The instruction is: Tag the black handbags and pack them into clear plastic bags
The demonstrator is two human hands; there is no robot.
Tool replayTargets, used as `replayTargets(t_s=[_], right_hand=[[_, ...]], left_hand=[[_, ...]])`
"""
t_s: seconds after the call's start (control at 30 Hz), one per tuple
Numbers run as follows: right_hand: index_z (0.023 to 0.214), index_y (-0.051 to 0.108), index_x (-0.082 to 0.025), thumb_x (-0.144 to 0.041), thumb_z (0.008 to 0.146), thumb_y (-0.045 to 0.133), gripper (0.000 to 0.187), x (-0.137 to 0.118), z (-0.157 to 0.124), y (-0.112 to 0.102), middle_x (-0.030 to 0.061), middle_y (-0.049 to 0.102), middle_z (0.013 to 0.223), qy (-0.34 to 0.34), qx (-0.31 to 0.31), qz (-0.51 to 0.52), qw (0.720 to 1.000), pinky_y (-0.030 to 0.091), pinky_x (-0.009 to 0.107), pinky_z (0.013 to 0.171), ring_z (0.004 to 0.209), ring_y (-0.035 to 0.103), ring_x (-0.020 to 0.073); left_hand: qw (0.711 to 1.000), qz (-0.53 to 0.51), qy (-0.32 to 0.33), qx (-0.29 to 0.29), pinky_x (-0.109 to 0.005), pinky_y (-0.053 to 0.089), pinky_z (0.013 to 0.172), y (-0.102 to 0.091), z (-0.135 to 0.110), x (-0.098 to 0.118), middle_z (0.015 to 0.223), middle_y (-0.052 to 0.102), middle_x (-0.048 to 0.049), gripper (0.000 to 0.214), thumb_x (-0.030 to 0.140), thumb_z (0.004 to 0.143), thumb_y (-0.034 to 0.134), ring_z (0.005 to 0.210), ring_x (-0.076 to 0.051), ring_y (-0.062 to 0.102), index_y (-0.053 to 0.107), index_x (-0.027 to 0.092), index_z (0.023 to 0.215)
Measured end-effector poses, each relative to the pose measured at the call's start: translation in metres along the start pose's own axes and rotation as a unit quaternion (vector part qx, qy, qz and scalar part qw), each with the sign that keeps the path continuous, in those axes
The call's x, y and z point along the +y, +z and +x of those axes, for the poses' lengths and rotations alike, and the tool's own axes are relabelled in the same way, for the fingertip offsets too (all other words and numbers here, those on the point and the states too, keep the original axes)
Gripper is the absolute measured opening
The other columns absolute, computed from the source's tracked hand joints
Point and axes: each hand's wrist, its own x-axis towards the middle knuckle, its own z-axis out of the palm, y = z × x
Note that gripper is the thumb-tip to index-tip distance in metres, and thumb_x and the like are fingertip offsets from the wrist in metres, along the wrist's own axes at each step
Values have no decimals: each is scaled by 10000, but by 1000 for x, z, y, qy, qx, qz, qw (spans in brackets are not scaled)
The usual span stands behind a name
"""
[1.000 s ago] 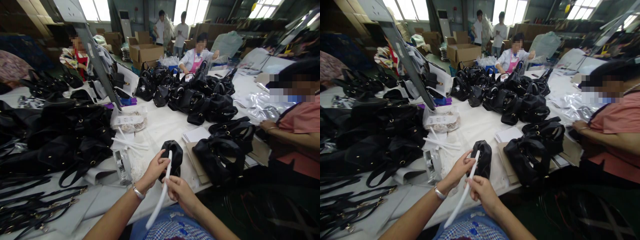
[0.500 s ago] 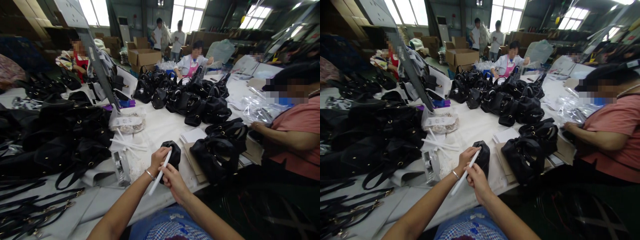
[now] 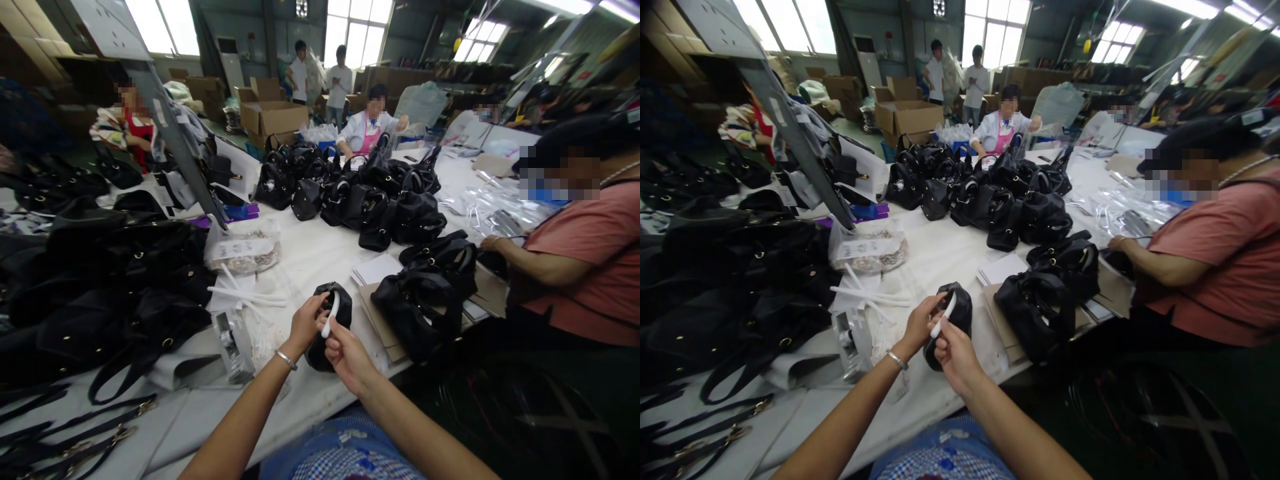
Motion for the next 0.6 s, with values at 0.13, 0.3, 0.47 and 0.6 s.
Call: replayTargets(t_s=[0.13, 0.3, 0.47, 0.6], right_hand=[[897, 698, -128, -329, 726, 804, 285, -6, 14, -1, 48, 678, 886, -7, 4, 3, 1000, 334, 71, 380, 463, 391, -22], [871, 695, -114, -401, 733, 775, 329, -3, 19, 1, 61, 683, 834, -19, 29, -103, 994, 392, 90, 404, 481, 468, 8], [854, 675, -136, -473, 790, 673, 343, -8, 8, -17, 50, 684, 786, -86, -3, -349, 933, 424, 168, 424, 485, 549, 72], [949, 630, -168, -472, 841, 602, 324, -22, -2, -47, 46, 678, 804, -246, 81, -471, 843, 468, 230, 517, 538, 568, 113]], left_hand=[[989, -144, -32, -10, -311, 478, 885, -11, -2, 13, 1078, 674, -62, 371, 205, 850, 531, 966, -186, 621, 618, 226, 1210], [928, -292, -207, -103, -253, 480, 613, -24, 13, 32, 940, 717, -94, 439, 477, 882, 515, 733, -169, 636, 662, 146, 1129], [926, -296, -210, -102, -223, 454, 601, -29, 22, 37, 900, 735, -87, 443, 375, 728, 744, 745, -165, 638, 681, 128, 1090], [923, -311, -217, -64, -238, 477, 702, -17, 22, 27, 920, 742, -90, 390, 345, 696, 779, 839, -188, 655, 710, 127, 1012]])
